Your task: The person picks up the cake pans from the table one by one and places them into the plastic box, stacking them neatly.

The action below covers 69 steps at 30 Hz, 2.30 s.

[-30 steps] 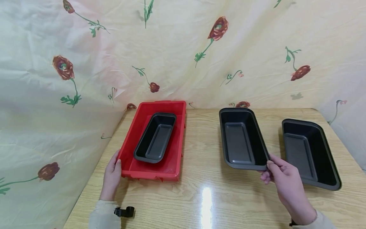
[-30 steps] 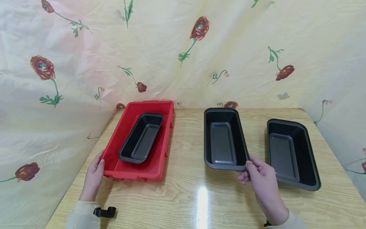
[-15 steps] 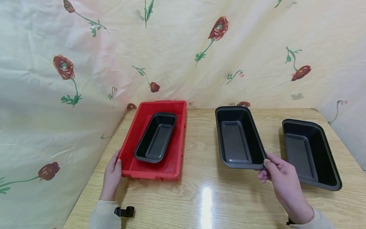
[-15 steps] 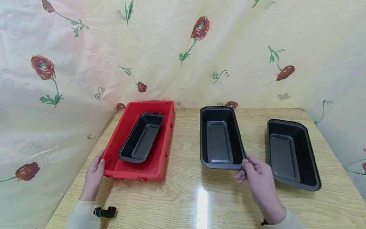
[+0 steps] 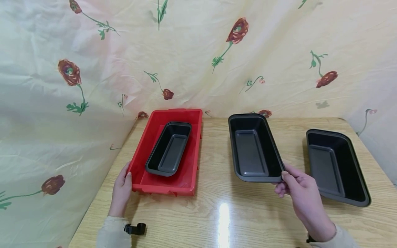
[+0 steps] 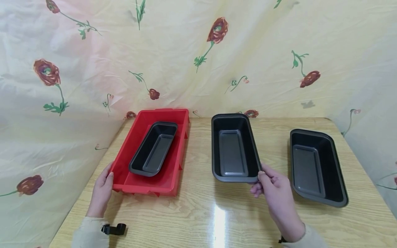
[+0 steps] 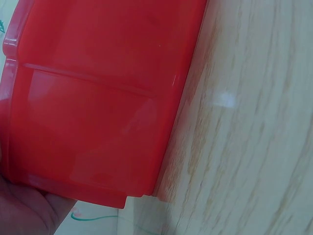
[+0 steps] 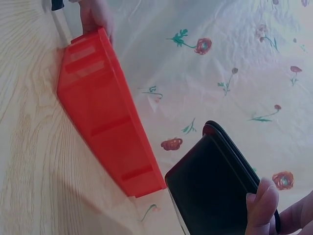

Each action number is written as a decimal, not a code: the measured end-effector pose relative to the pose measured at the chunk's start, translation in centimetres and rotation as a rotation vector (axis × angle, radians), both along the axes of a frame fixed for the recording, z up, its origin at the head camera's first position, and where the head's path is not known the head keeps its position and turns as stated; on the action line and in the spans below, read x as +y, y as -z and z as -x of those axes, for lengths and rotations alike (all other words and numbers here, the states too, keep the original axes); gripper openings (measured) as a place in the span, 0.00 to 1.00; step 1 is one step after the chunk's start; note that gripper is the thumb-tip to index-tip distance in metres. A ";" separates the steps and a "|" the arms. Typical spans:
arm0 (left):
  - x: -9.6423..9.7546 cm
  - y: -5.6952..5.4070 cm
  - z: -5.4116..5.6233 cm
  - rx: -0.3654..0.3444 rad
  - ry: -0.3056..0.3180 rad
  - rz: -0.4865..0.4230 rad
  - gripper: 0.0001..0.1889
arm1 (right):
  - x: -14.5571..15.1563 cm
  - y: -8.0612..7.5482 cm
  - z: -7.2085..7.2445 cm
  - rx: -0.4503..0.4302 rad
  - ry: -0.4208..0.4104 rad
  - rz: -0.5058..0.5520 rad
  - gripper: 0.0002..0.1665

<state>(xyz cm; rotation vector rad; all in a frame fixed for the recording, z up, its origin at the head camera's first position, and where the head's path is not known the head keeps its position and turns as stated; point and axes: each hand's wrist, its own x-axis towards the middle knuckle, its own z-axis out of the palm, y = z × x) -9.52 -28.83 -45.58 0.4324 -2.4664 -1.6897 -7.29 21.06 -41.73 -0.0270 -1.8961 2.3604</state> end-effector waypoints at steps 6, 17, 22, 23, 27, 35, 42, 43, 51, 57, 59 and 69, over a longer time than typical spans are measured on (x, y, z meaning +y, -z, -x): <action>-0.1 0.1 0.0 -0.004 -0.003 -0.004 0.26 | -0.3 -0.2 0.0 -0.010 -0.012 0.007 0.18; -0.1 0.2 0.1 0.007 -0.003 -0.011 0.26 | -1.0 -0.7 0.1 -0.029 -0.033 -0.032 0.31; 0.0 0.1 0.2 0.014 -0.001 -0.003 0.26 | -1.3 -0.8 0.2 -0.019 -0.039 -0.027 0.29; 0.0 0.0 0.2 0.015 0.000 0.000 0.26 | -1.4 -0.8 0.2 -0.019 -0.040 -0.022 0.27; 0.0 0.0 0.2 0.013 -0.001 0.000 0.26 | -1.7 -0.9 0.2 -0.013 -0.055 -0.010 0.20; -0.1 0.1 0.1 -0.001 -0.005 -0.005 0.27 | -2.5 -1.4 0.3 0.008 -0.085 -0.020 0.17; -0.1 0.0 0.1 -0.003 -0.005 -0.011 0.27 | -3.3 -1.5 0.5 -0.011 -0.086 -0.019 0.20; -0.1 0.0 0.1 -0.003 -0.006 -0.010 0.27 | -3.4 -1.5 0.5 -0.016 -0.085 -0.020 0.22; -0.1 0.2 0.2 0.007 -0.012 0.002 0.26 | -4.4 -1.8 0.8 -0.049 -0.100 -0.035 0.26; -0.2 0.3 0.2 0.004 -0.008 -0.002 0.26 | -4.9 -1.8 1.2 -0.079 -0.091 -0.061 0.25; -0.2 0.3 0.2 0.004 -0.009 0.001 0.26 | -5.1 -1.8 1.3 -0.088 -0.095 -0.067 0.25; -0.1 0.3 0.2 0.007 -0.001 -0.004 0.26 | -5.5 -1.8 1.6 -0.101 -0.113 -0.070 0.26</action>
